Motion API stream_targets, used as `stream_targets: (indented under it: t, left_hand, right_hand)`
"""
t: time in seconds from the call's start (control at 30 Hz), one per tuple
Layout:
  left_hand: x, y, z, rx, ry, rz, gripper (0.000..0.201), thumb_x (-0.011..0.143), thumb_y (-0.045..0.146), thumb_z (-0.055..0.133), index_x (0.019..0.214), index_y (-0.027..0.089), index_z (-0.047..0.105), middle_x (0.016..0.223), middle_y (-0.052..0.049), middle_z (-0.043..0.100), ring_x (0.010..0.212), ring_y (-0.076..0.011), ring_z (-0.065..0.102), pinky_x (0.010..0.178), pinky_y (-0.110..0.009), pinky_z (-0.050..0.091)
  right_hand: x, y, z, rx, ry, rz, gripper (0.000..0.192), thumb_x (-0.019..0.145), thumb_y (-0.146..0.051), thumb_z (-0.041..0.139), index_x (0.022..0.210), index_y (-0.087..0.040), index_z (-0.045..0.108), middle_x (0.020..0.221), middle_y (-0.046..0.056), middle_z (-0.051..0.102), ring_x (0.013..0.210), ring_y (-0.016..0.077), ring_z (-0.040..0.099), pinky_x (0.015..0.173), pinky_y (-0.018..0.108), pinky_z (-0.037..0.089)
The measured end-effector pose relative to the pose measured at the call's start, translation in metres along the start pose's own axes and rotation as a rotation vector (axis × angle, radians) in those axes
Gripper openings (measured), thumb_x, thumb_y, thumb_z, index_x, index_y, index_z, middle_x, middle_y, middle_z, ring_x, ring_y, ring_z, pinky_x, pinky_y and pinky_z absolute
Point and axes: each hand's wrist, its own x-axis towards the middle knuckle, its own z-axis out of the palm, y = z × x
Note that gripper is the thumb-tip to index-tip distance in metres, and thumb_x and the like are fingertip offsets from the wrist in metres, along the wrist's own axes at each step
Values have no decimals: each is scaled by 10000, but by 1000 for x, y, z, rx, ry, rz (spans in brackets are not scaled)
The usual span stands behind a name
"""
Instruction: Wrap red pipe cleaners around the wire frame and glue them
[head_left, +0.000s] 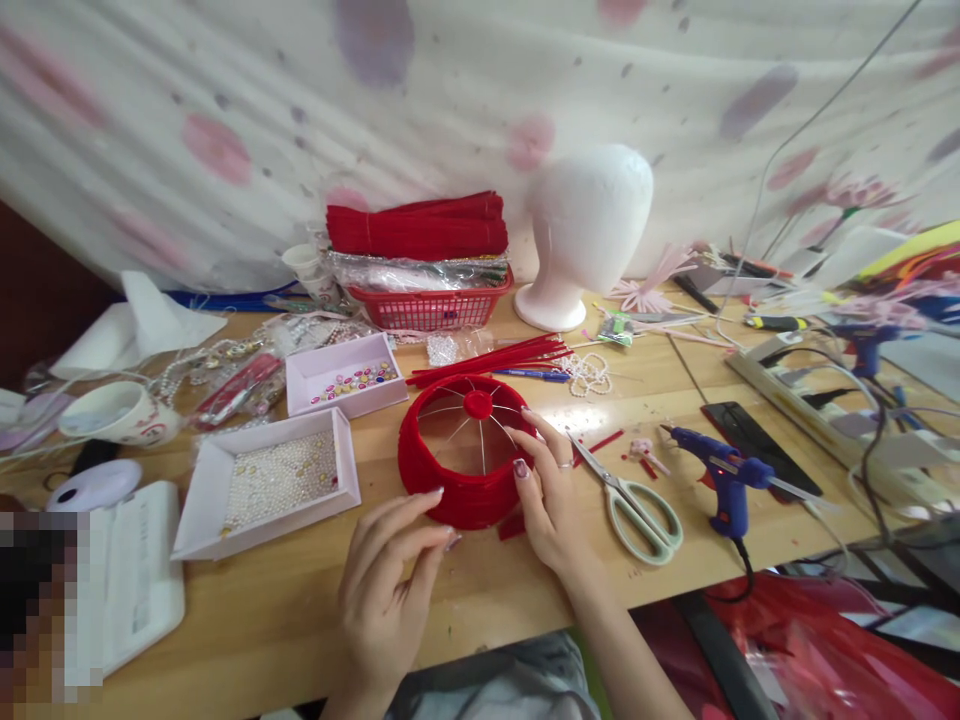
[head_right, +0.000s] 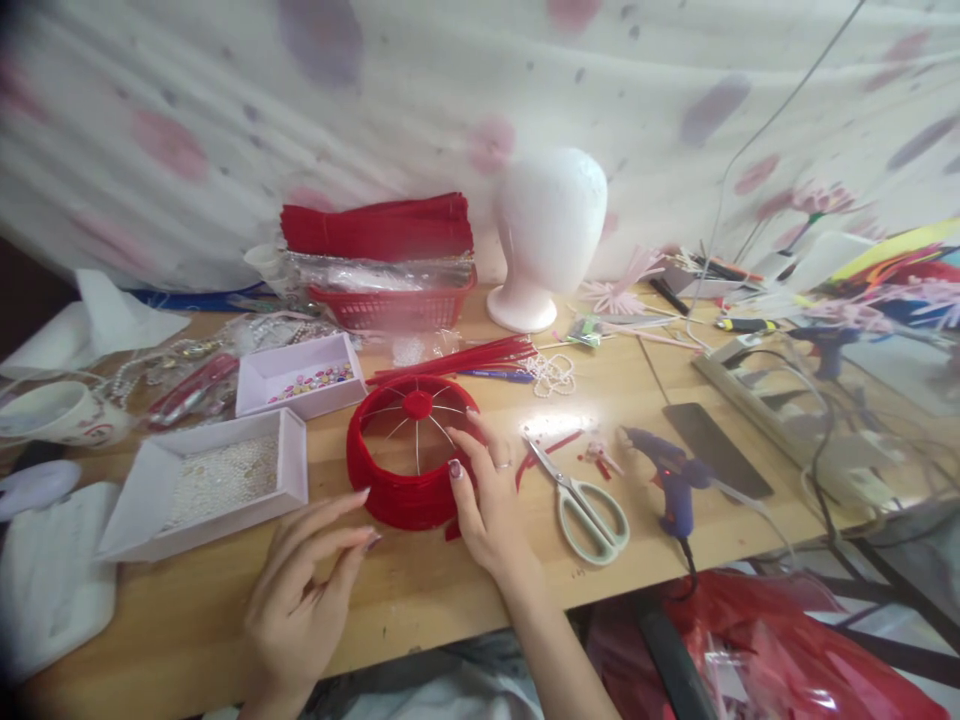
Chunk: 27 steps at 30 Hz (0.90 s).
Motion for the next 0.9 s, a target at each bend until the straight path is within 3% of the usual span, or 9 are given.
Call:
stream_targets:
  t: [0.1,0.17,0.3,0.43,0.6,0.8,0.9]
  left_hand:
    - [0,-1,0,36,-45,28,227,925,20,593,1085,156,680,1166,-113,744,1069,-194,658,930,-328,520]
    - [-2,-2,-1,66,-79,47,177,974,109,544,1054,163,692,1199,-131,744,1057,-207,649,935,-346,508]
    - [-8,0,-4,89,-162,30,264,1019,280,442,957,189,682,1286,-156,710,1041,-240,628,916,-382,493]
    - [-8,1,-2,88,-221,2,197,987,245,462,980,205,655,1375,-151,656,1064,-248,609,918,-402,484]
    - [-6,4,3,100,-178,1,150,958,180,497,955,204,645,1341,-135,667,1063,-234,610,927,-381,482]
    - [-18,-2,2,5,-106,-58,282,986,148,466,1194,216,643,1235,-102,700,1116,-202,648,926,-330,527]
    - [-27,-7,5,-127,-74,-180,248,1025,161,415,1116,228,636,1016,-50,764,920,-154,710,820,-280,563]
  right_hand:
    - [1,-2,-2,15,-26,-17,430,1017,-323,514,1441,-324,450,1534,88,431,1447,267,403,1193,519,351]
    - [1,-2,-2,17,-49,-22,520,973,-351,596,1461,-318,422,1553,102,402,1462,290,384,1198,537,346]
    - [0,-1,-2,8,-68,-28,642,902,-393,696,1470,-323,405,1571,116,359,1471,332,362,1191,580,345]
    - [-1,1,-2,6,-83,-27,661,893,-408,707,1471,-325,397,1573,119,344,1473,340,352,1190,595,341]
    - [-1,1,-3,2,-84,-22,642,900,-399,703,1463,-324,404,1576,121,338,1483,345,340,1183,595,356]
    - [0,-1,0,11,-66,-13,637,898,-392,710,1457,-325,411,1569,118,352,1476,331,353,1190,586,349]
    - [0,1,0,11,-73,-12,643,896,-387,711,1460,-327,407,1573,118,349,1478,329,350,1189,588,349]
